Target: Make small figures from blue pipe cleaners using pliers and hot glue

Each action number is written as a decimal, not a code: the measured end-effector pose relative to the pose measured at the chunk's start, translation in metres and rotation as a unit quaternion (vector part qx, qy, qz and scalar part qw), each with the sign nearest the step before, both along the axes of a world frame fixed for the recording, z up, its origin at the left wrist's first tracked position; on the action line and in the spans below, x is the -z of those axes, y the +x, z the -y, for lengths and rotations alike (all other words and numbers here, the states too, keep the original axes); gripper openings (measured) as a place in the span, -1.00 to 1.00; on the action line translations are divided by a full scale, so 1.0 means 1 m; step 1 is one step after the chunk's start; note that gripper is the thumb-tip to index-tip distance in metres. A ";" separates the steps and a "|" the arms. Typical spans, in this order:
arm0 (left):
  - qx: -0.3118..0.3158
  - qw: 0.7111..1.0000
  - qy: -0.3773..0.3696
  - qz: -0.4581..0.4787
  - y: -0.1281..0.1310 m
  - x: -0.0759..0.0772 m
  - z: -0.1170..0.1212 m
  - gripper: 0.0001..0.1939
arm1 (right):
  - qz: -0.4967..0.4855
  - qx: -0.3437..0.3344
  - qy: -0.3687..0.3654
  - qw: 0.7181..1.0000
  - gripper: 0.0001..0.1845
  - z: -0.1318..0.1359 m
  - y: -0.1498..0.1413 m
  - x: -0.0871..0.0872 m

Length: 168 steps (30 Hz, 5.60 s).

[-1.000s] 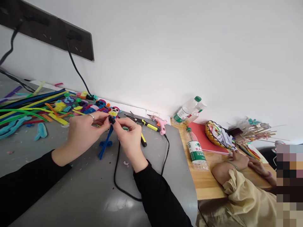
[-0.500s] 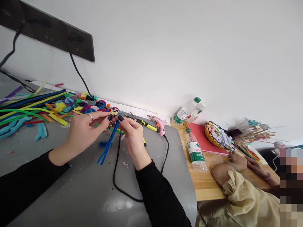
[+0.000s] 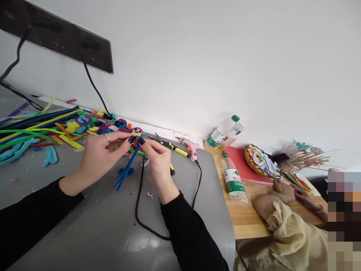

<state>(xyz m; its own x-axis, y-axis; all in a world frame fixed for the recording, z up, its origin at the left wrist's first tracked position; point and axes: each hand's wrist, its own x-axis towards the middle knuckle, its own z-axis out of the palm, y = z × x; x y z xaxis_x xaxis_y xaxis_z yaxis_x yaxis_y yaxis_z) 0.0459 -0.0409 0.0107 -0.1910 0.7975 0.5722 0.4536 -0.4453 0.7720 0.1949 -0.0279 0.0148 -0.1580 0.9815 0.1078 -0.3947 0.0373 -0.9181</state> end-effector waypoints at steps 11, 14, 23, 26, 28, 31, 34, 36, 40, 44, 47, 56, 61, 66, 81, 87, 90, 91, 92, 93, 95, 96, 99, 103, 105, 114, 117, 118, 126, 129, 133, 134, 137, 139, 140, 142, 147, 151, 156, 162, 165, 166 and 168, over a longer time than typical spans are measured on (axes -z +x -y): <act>-0.034 0.999 0.041 -0.004 0.004 0.002 0.002 -0.83 | 0.079 0.039 0.090 0.992 -0.91 0.007 -0.005 -0.003; -0.047 0.999 0.020 0.012 0.009 -0.002 0.006 -0.82 | 0.092 0.080 0.124 0.985 -0.96 0.012 -0.010 -0.002; -0.039 0.997 -0.017 0.058 0.011 -0.003 0.006 -0.82 | 0.058 0.059 0.070 0.994 -0.90 0.009 -0.010 0.000; -0.031 0.997 -0.026 0.064 0.011 -0.001 0.004 -0.78 | 0.035 0.044 0.046 0.997 -0.87 0.006 -0.009 0.002; -0.025 0.997 -0.025 0.064 0.011 0.000 0.004 -0.74 | 0.020 0.037 0.033 0.999 -0.85 0.005 -0.008 0.003; -0.021 0.998 -0.023 0.055 0.011 0.001 0.003 -0.71 | 0.003 0.036 0.020 0.999 -0.83 0.004 -0.008 0.002; -0.021 0.998 -0.027 0.048 0.011 0.001 0.003 -0.71 | 0.004 0.038 0.014 0.999 -0.81 0.003 -0.007 0.001; -0.020 0.998 -0.030 0.050 0.011 0.001 0.003 -0.72 | 0.006 0.037 0.013 0.999 -0.80 0.004 -0.007 0.001; -0.015 0.998 -0.024 0.056 0.010 0.001 0.003 -0.72 | 0.001 0.031 0.013 0.999 -0.83 0.003 -0.007 0.001; -0.001 0.997 -0.030 0.073 0.010 0.000 0.003 -0.73 | 0.010 0.033 0.019 0.999 -0.83 0.003 -0.005 0.001; 0.010 0.994 -0.041 0.096 0.010 0.000 0.003 -0.73 | 0.018 0.033 0.027 0.999 -0.82 0.002 -0.004 0.001; 0.046 0.971 -0.099 0.212 0.011 0.001 0.000 -0.69 | 0.039 0.050 0.058 0.996 -0.83 0.004 -0.006 0.002; 0.066 0.941 -0.117 0.312 0.016 0.005 -0.005 -0.74 | 0.054 0.073 0.094 0.991 -0.88 0.006 -0.010 0.004; 0.086 0.912 -0.143 0.376 0.019 0.005 -0.005 -0.75 | 0.083 0.109 0.145 0.980 -0.96 0.008 -0.014 0.006; 0.067 0.918 -0.160 0.357 0.016 0.001 -0.001 -0.71 | 0.064 0.093 0.074 0.991 -0.83 0.004 -0.010 0.009; 0.091 0.887 -0.181 0.415 0.015 -0.005 0.000 -0.66 | 0.038 0.135 0.064 0.988 -0.78 -0.005 0.002 0.006; 0.098 0.873 -0.188 0.439 0.016 -0.007 0.000 -0.66 | 0.053 0.148 0.068 0.985 -0.79 -0.006 0.006 0.004; 0.102 0.869 -0.188 0.445 0.016 -0.007 0.000 -0.67 | 0.062 0.149 0.070 0.984 -0.79 -0.006 0.007 0.004; 0.107 0.867 -0.189 0.448 0.016 -0.007 -0.001 -0.67 | 0.074 0.149 0.072 0.984 -0.78 -0.006 0.007 0.003; 0.112 0.867 -0.191 0.447 0.015 -0.006 -0.001 -0.67 | 0.087 0.146 0.076 0.983 -0.78 -0.006 0.007 0.003; 0.113 0.876 -0.194 0.427 0.014 -0.005 -0.001 -0.67 | 0.111 0.139 0.091 0.980 -0.78 -0.006 0.006 0.003; 0.111 0.885 -0.195 0.409 0.014 -0.003 -0.001 -0.66 | 0.122 0.138 0.102 0.978 -0.78 -0.005 0.006 0.004; 0.104 0.917 -0.189 0.337 0.011 0.001 -0.001 -0.65 | 0.150 0.148 0.141 0.967 -0.83 -0.004 0.004 0.003; 0.109 0.941 -0.163 0.277 0.010 0.003 -0.001 -0.66 | 0.212 0.168 0.200 0.942 -0.87 -0.003 0.004 0.002; 0.112 0.945 -0.153 0.266 0.011 0.002 0.000 -0.68 | 0.236 0.171 0.227 0.929 -0.90 -0.002 0.005 0.000; 0.107 0.968 -0.100 0.202 0.010 -0.006 0.004 -0.74 | 0.327 0.203 0.390 0.836 -0.89 0.000 0.011 -0.007; 0.097 0.977 -0.085 0.172 0.010 -0.006 0.004 -0.76 | 0.365 0.228 0.447 0.785 -0.86 -0.001 0.012 -0.007; 0.094 0.979 -0.080 0.160 0.010 -0.006 0.004 -0.77 | 0.379 0.238 0.460 0.767 -0.85 -0.001 0.012 -0.007; 0.098 0.989 -0.043 0.102 0.015 -0.009 0.008 -0.80 | 0.450 0.306 0.506 0.669 -0.83 -0.003 0.013 -0.002; 0.111 0.986 -0.046 0.111 0.015 -0.010 0.008 -0.80 | 0.444 0.308 0.487 0.686 -0.84 -0.005 0.015 -0.003; 0.115 0.970 -0.123 0.176 0.013 -0.007 0.004 -0.77 | 0.397 0.300 0.442 0.746 -0.86 -0.005 0.017 -0.007; 0.113 0.963 -0.145 0.199 0.012 -0.006 0.003 -0.76 | 0.387 0.292 0.428 0.763 -0.86 -0.005 0.017 -0.009; 0.107 0.940 -0.182 0.268 0.011 -0.003 -0.001 -0.71 | 0.364 0.258 0.389 0.806 -0.87 -0.002 0.015 -0.011; 0.104 0.929 -0.196 0.297 0.010 -0.003 -0.002 -0.66 | 0.338 0.233 0.351 0.842 -0.88 -0.001 0.013 -0.012; 0.102 0.925 -0.198 0.308 0.010 -0.003 -0.002 -0.65 | 0.315 0.220 0.321 0.866 -0.89 -0.001 0.013 -0.011; 0.099 0.919 -0.195 0.329 0.010 -0.006 -0.001 -0.65 | 0.246 0.185 0.242 0.920 -0.89 -0.002 0.014 -0.010; 0.146 0.898 -0.179 0.374 0.009 -0.009 0.000 -0.70 | 0.084 0.099 0.096 0.987 -0.77 -0.010 0.018 -0.007; 0.147 0.895 -0.188 0.377 0.009 -0.006 -0.002 -0.68 | 0.032 0.065 0.058 0.996 -0.75 -0.013 0.019 -0.005; 0.106 0.951 -0.128 0.262 0.009 -0.007 0.000 -0.67 | 0.040 0.042 0.048 0.997 -0.73 -0.011 0.017 -0.006; 0.045 0.999 0.013 0.016 0.006 -0.011 0.004 -0.81 | 0.052 -0.038 0.012 0.998 -0.68 -0.008 0.013 -0.007; 0.044 0.999 0.006 0.002 0.004 -0.010 0.002 -0.82 | 0.064 -0.079 -0.003 0.995 -0.61 -0.008 0.013 -0.007; 0.043 0.999 0.004 0.006 0.004 -0.010 0.002 -0.82 | 0.068 -0.091 -0.007 0.994 -0.59 -0.007 0.013 -0.007; 0.039 0.999 0.009 0.013 0.004 -0.009 0.002 -0.83 | 0.076 -0.103 -0.009 0.992 -0.56 -0.007 0.013 -0.008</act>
<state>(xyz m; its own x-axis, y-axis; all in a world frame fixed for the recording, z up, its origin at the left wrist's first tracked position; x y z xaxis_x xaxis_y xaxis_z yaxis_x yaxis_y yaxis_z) 0.0499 -0.0431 0.0201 -0.1443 0.7998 0.5827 0.3975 -0.4924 0.7743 0.2082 -0.0211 0.0228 -0.3690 0.9280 0.0510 -0.2495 -0.0461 -0.9673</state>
